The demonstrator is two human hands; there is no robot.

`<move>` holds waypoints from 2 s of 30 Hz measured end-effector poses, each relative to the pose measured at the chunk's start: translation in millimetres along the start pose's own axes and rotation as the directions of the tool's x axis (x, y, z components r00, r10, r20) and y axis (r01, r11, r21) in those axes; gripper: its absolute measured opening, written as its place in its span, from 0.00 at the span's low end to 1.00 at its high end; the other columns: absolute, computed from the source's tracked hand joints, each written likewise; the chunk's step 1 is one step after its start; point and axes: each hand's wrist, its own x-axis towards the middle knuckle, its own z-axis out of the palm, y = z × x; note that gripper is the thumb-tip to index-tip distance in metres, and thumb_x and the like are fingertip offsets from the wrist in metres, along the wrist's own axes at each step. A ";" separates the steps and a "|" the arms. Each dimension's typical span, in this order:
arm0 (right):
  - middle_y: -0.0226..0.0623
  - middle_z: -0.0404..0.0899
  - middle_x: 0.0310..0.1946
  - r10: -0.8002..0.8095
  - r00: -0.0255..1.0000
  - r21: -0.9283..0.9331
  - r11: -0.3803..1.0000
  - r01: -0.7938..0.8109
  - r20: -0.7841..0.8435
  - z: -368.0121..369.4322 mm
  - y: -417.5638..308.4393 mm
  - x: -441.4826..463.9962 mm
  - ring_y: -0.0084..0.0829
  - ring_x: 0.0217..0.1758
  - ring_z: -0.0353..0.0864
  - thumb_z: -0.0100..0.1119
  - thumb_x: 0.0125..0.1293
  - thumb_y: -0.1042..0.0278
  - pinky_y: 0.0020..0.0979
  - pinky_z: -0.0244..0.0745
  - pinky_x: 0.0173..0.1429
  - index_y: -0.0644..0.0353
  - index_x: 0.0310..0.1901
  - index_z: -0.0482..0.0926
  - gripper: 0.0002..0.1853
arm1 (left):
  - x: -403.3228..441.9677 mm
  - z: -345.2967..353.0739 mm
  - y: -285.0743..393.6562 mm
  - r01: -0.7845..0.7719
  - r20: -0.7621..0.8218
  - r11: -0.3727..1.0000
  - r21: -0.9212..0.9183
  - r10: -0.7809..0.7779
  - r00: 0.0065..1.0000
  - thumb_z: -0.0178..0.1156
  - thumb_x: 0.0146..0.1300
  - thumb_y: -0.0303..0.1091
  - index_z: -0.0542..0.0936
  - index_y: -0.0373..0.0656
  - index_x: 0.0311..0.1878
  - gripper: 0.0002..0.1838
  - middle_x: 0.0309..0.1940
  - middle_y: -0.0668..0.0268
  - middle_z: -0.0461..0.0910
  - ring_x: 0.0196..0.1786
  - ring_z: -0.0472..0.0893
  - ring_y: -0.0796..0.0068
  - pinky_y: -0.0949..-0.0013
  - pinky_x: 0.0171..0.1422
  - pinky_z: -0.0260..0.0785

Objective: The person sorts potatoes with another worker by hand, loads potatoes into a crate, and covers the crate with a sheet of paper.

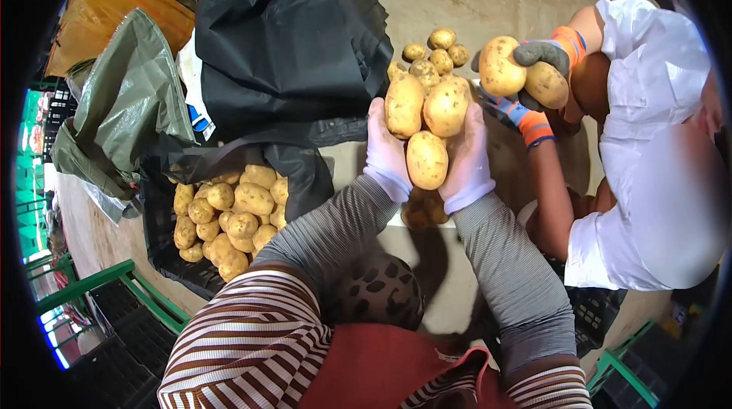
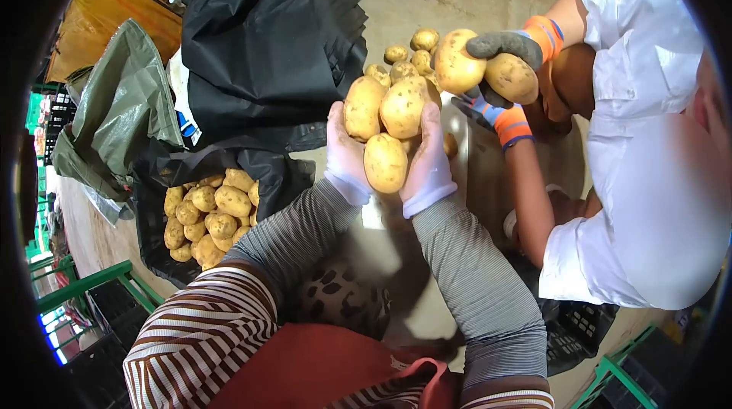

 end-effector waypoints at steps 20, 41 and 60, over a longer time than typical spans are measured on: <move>0.39 0.67 0.67 0.004 0.983 0.176 0.984 0.030 -0.186 -80.1 31.8 -48.4 0.41 0.71 0.66 0.51 0.69 0.40 0.46 0.61 0.75 0.55 0.70 0.61 0.36 | 7.7 -80.4 -35.5 0.344 -0.025 0.934 0.095 -0.343 0.939 0.38 0.71 0.66 0.67 0.47 0.69 0.37 0.70 0.56 0.67 0.72 0.65 0.51 0.49 0.78 0.54; 0.40 0.74 0.63 -0.179 0.968 0.225 0.950 0.217 -0.176 -91.5 15.4 -55.4 0.39 0.68 0.70 0.50 0.71 0.44 0.46 0.61 0.75 0.60 0.66 0.69 0.31 | 6.6 -74.4 -43.8 -0.507 0.519 0.256 0.823 0.023 0.854 0.76 0.49 0.23 0.65 0.39 0.64 0.40 0.58 0.58 0.77 0.59 0.78 0.70 0.63 0.66 0.71; 0.48 0.77 0.56 -0.704 0.605 -0.426 0.709 0.563 -0.373 -153.4 -174.2 -261.3 0.37 0.60 0.76 0.50 0.68 0.56 0.47 0.67 0.66 0.56 0.57 0.74 0.20 | -62.2 55.5 -272.7 0.239 0.381 0.479 0.845 -0.852 0.359 0.57 0.67 0.42 0.73 0.39 0.53 0.19 0.48 0.57 0.78 0.50 0.78 0.62 0.58 0.54 0.73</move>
